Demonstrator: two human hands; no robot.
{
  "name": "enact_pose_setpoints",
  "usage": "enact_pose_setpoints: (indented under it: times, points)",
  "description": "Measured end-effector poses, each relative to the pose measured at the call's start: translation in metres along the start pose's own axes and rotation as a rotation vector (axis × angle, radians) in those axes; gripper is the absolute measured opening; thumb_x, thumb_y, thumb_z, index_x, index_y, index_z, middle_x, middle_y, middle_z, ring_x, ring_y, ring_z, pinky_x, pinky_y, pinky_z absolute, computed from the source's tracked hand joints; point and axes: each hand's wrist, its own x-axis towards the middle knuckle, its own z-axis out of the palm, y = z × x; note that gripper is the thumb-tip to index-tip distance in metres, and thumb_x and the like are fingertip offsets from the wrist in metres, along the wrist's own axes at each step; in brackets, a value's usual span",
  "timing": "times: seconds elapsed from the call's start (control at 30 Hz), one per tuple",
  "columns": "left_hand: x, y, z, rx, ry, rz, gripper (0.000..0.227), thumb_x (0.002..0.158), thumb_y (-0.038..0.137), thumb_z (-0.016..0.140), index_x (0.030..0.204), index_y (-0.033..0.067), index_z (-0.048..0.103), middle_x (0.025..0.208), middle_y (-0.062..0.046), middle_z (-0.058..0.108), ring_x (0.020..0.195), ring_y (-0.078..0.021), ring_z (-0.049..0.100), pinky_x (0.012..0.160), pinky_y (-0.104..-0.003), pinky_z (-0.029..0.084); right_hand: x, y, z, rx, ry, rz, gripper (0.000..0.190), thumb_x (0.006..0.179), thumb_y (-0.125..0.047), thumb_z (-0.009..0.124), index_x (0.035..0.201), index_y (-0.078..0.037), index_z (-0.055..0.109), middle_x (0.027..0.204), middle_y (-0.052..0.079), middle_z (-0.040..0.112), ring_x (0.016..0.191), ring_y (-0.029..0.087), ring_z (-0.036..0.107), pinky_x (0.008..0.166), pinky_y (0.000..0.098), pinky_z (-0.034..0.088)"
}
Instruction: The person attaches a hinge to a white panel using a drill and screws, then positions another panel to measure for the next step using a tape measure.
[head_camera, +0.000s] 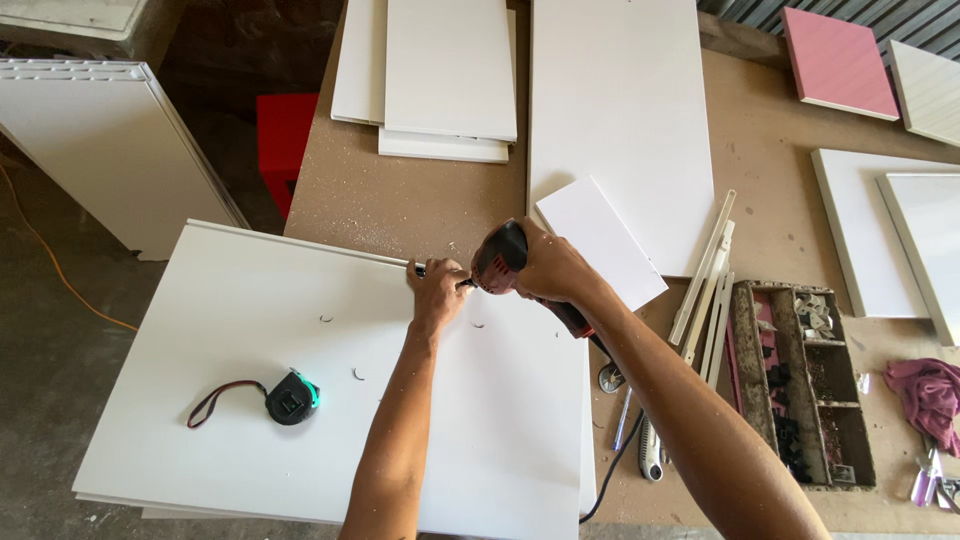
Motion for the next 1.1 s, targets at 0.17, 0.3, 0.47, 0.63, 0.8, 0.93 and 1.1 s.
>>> enact_pose_setpoints:
  times: [0.17, 0.3, 0.47, 0.63, 0.8, 0.93, 1.1]
  points:
    - [0.000, 0.002, 0.000, 0.032, 0.092, 0.018, 0.017, 0.083, 0.031, 0.082, 0.100, 0.0315, 0.078, 0.104, 0.007, 0.069, 0.113, -0.0162, 0.059, 0.114, -0.067, 0.019, 0.000, 0.001, 0.000, 0.034, 0.006, -0.005, 0.090, 0.060, -0.002, 0.071, 0.147, -0.013, 0.050, 0.080, 0.014, 0.074, 0.078, 0.036, 0.076, 0.083, 0.0473, 0.056]
    - [-0.001, 0.001, 0.002, 0.028, 0.087, 0.024, 0.019, 0.083, 0.033, 0.081, 0.101, 0.0319, 0.078, 0.104, 0.009, 0.069, 0.114, -0.0159, 0.059, 0.115, -0.066, 0.018, 0.003, 0.005, 0.003, 0.024, 0.017, -0.013, 0.092, 0.059, -0.002, 0.071, 0.148, -0.012, 0.050, 0.077, 0.013, 0.074, 0.076, 0.035, 0.077, 0.081, 0.0454, 0.055]
    - [-0.007, -0.001, 0.001, -0.091, 0.072, 0.024, 0.049, 0.078, 0.029, 0.083, 0.123, 0.0364, 0.063, 0.114, 0.004, 0.072, 0.124, -0.0193, 0.060, 0.119, -0.067, 0.010, 0.001, 0.004, 0.003, -0.003, 0.010, -0.002, 0.095, 0.059, -0.001, 0.076, 0.150, -0.011, 0.049, 0.092, 0.022, 0.075, 0.094, 0.045, 0.075, 0.084, 0.0511, 0.056]
    - [-0.009, 0.001, 0.000, -0.011, 0.031, 0.010, 0.036, 0.083, 0.032, 0.080, 0.114, 0.0331, 0.063, 0.116, 0.004, 0.071, 0.129, -0.0181, 0.056, 0.118, -0.068, 0.015, 0.010, 0.008, 0.007, 0.016, 0.019, -0.007, 0.093, 0.061, -0.004, 0.075, 0.150, -0.012, 0.049, 0.080, 0.015, 0.075, 0.078, 0.036, 0.077, 0.084, 0.0445, 0.054]
    - [-0.029, 0.015, -0.003, 0.068, 0.067, 0.005, 0.046, 0.093, 0.027, 0.072, 0.135, 0.0198, 0.057, 0.147, -0.011, 0.058, 0.148, -0.0284, 0.041, 0.119, -0.069, 0.014, 0.010, 0.005, 0.007, -0.021, 0.010, -0.015, 0.093, 0.062, -0.007, 0.076, 0.150, -0.014, 0.049, 0.085, 0.018, 0.076, 0.088, 0.041, 0.077, 0.086, 0.0474, 0.055]
    - [-0.045, 0.021, -0.001, 0.156, 0.049, -0.042, 0.058, 0.095, 0.035, 0.067, 0.146, 0.0137, 0.048, 0.160, -0.016, 0.043, 0.153, -0.0296, 0.032, 0.120, -0.067, 0.009, 0.017, 0.013, 0.014, 0.033, 0.051, -0.003, 0.093, 0.060, -0.006, 0.076, 0.149, -0.013, 0.051, 0.080, 0.015, 0.075, 0.071, 0.032, 0.077, 0.081, 0.0435, 0.056]
    - [-0.064, 0.026, 0.000, 0.153, 0.031, -0.082, 0.066, 0.099, 0.040, 0.060, 0.154, 0.0115, 0.040, 0.165, -0.019, 0.034, 0.153, -0.0312, 0.030, 0.121, -0.067, 0.009, 0.014, 0.007, 0.007, -0.024, 0.037, -0.020, 0.095, 0.061, -0.010, 0.081, 0.151, -0.015, 0.050, 0.097, 0.021, 0.075, 0.095, 0.042, 0.076, 0.087, 0.0479, 0.056]
